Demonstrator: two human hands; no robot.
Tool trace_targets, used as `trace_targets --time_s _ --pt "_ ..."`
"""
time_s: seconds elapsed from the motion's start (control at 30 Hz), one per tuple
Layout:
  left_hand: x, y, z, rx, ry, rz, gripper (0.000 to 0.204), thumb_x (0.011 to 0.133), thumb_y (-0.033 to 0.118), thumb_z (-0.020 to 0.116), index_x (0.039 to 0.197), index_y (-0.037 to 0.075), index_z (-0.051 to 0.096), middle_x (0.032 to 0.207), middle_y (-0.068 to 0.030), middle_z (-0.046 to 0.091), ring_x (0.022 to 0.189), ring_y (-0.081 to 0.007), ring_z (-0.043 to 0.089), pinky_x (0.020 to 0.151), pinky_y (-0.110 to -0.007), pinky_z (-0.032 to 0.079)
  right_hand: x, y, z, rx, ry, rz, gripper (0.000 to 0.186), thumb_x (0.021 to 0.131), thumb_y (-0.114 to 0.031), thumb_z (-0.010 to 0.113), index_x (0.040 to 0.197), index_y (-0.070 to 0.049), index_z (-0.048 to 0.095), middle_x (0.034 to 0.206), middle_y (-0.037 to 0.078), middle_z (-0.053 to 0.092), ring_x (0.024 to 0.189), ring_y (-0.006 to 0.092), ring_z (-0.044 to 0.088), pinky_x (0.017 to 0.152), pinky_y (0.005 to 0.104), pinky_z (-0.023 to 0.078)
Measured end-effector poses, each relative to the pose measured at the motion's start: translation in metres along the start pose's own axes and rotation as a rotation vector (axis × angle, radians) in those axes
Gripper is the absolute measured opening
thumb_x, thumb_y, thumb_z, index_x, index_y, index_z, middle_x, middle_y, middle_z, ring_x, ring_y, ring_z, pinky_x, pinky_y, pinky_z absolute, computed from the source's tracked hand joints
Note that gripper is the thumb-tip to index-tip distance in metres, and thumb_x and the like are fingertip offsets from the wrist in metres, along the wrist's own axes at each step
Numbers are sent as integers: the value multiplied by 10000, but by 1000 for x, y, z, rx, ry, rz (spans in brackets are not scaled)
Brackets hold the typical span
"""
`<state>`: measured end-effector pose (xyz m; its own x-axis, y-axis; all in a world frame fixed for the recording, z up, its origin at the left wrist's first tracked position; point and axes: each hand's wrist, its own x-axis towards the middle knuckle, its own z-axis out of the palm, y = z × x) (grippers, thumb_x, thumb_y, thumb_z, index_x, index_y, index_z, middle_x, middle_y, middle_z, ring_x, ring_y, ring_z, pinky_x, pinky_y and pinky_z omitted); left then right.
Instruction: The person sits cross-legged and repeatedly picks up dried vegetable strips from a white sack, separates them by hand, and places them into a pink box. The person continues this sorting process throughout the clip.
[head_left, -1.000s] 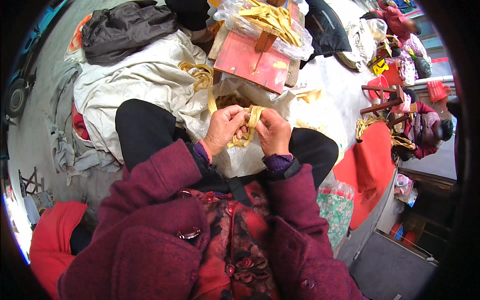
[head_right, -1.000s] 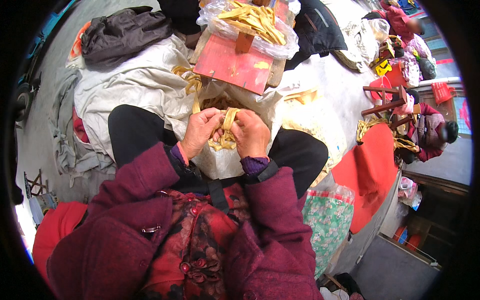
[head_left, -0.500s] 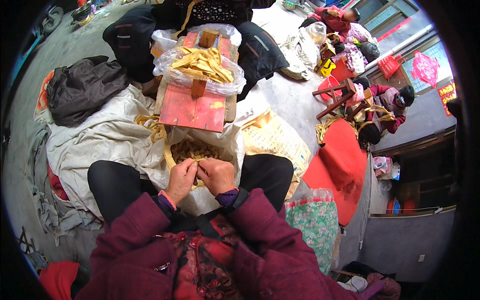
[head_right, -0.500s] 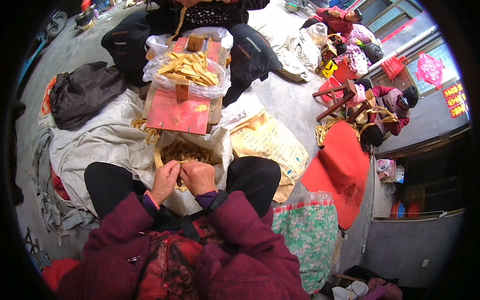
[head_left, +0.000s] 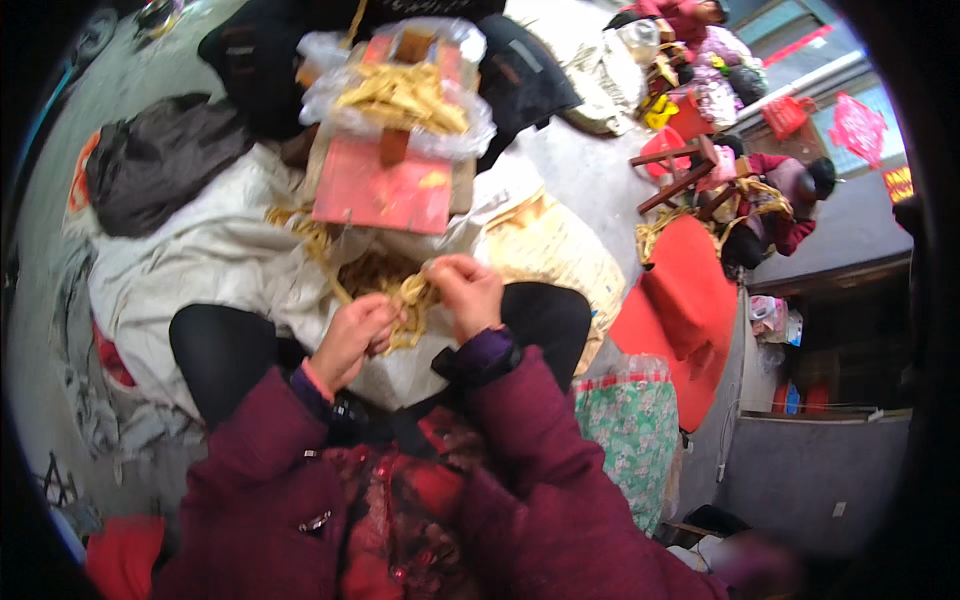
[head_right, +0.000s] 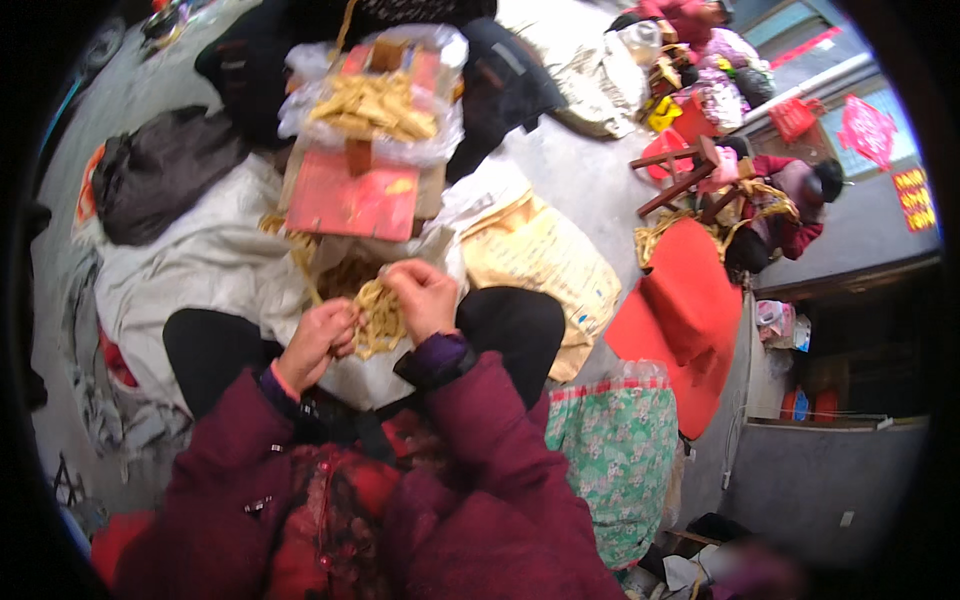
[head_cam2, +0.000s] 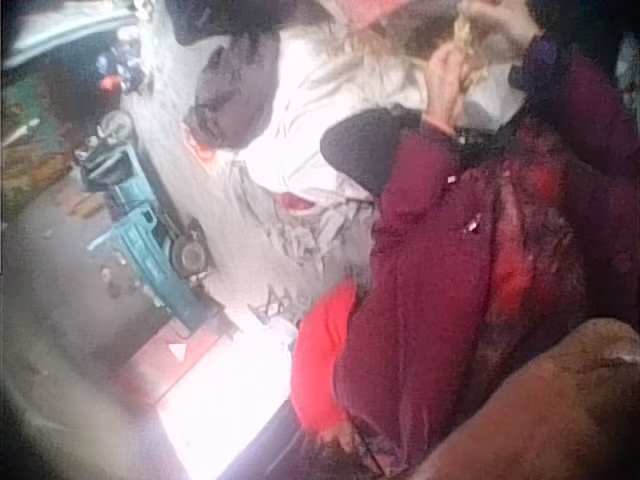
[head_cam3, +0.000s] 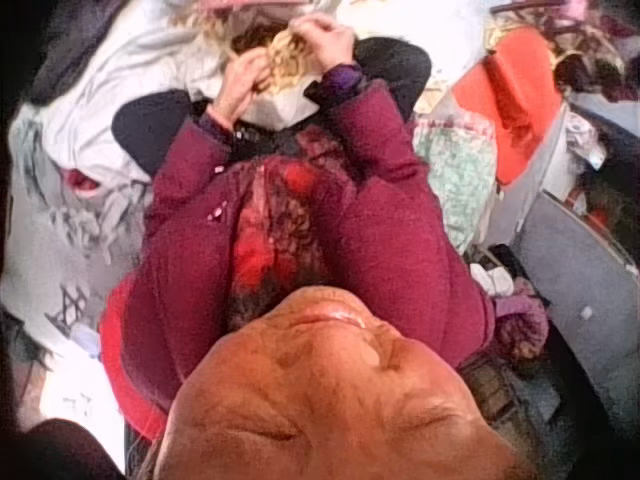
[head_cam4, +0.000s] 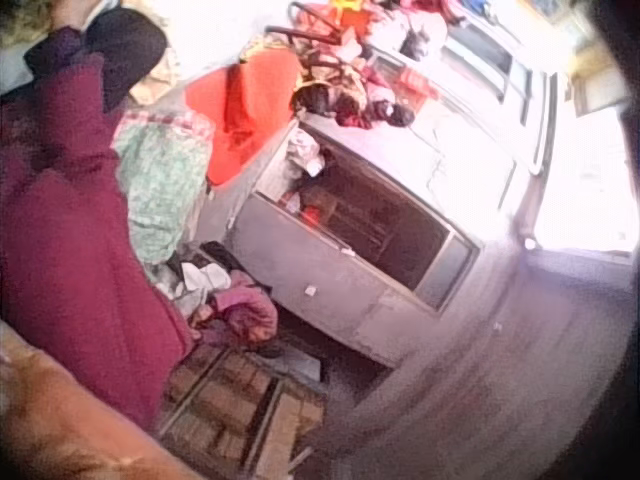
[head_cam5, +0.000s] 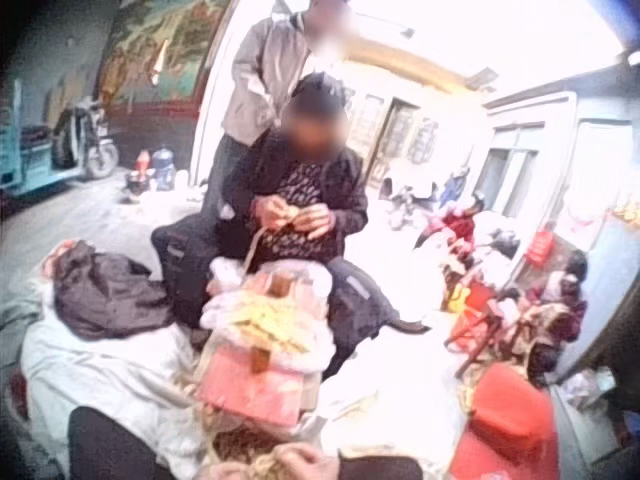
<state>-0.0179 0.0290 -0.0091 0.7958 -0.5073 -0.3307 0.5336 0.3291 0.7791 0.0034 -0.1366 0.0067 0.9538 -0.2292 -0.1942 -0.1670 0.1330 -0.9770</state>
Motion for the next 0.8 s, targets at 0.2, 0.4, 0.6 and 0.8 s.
trace_targets --time_s 0.2,0.4,0.6,0.8 --pt "-5 -1 -10 -124 -161 -60 253 920 289 489 828 53 503 526 90 282 450 -33 224 445 -200 210 -11 -4 -6 135 -98 111 90 803 -137 647 829 -51 638 600 -55 502 472 14 369 446 175 305" --pt "-3 -1 -18 -223 -311 -168 243 935 266 461 819 58 510 501 86 284 434 -40 214 440 -199 215 -21 -3 -6 -63 -423 233 242 896 -254 540 940 -39 643 653 -46 544 513 14 404 472 159 322" --pt "-4 -5 -15 -160 -265 -179 248 928 278 476 813 62 516 516 92 297 444 -32 227 445 -196 217 -18 16 -3 -584 -179 -228 282 907 -225 523 807 1 659 600 16 588 494 42 489 451 197 391" --pt "-7 -4 -11 29 -204 -74 260 923 285 485 821 55 551 563 97 338 472 -5 253 445 -174 189 -24 4 -8 -269 -266 14 245 900 -203 530 880 17 637 660 43 618 510 58 528 440 182 401"
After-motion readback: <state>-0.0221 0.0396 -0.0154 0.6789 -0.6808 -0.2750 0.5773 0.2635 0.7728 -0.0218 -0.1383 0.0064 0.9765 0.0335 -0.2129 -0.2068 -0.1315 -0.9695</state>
